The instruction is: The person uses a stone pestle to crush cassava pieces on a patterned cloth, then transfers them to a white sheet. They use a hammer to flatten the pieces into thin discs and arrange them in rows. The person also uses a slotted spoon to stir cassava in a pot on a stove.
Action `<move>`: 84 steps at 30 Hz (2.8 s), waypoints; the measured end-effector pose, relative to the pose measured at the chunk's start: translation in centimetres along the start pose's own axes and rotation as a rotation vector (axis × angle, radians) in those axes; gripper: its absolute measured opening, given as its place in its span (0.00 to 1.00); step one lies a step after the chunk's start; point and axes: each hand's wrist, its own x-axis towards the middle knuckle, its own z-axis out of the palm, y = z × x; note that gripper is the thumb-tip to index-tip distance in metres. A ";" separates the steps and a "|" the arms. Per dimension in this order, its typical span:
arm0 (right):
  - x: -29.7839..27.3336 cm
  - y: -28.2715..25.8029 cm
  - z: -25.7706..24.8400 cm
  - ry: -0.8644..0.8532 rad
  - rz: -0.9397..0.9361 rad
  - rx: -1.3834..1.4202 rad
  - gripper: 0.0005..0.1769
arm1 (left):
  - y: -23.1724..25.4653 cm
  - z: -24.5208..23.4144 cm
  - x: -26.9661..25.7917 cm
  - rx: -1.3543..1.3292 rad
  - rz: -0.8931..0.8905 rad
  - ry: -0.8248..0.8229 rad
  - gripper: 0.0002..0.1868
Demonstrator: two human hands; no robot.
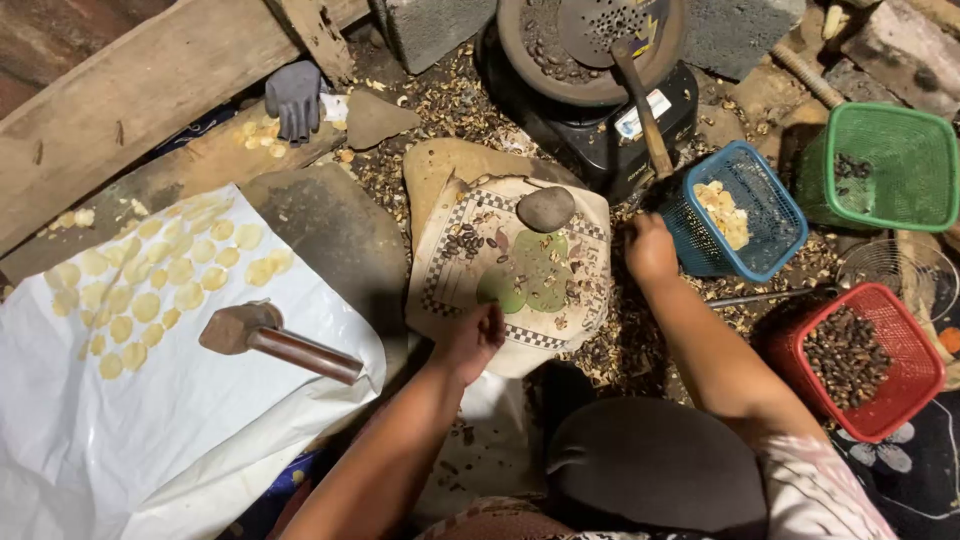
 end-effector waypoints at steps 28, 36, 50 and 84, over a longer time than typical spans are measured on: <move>-15.1 -16.7 -8.4 0.018 -1.232 0.440 0.16 | -4.1 3.5 -6.7 0.138 -0.060 -0.232 0.26; -11.3 -12.8 -10.5 0.091 -0.919 0.071 0.18 | 9.0 2.1 -13.3 0.492 0.193 -0.407 0.24; -9.9 -46.7 -7.1 -0.622 -1.144 -0.152 0.25 | 28.0 -26.1 -35.3 -0.148 0.903 0.105 0.21; -10.4 -56.1 2.1 -0.603 -0.440 0.036 0.27 | 21.9 -26.1 -18.0 1.568 1.631 0.915 0.09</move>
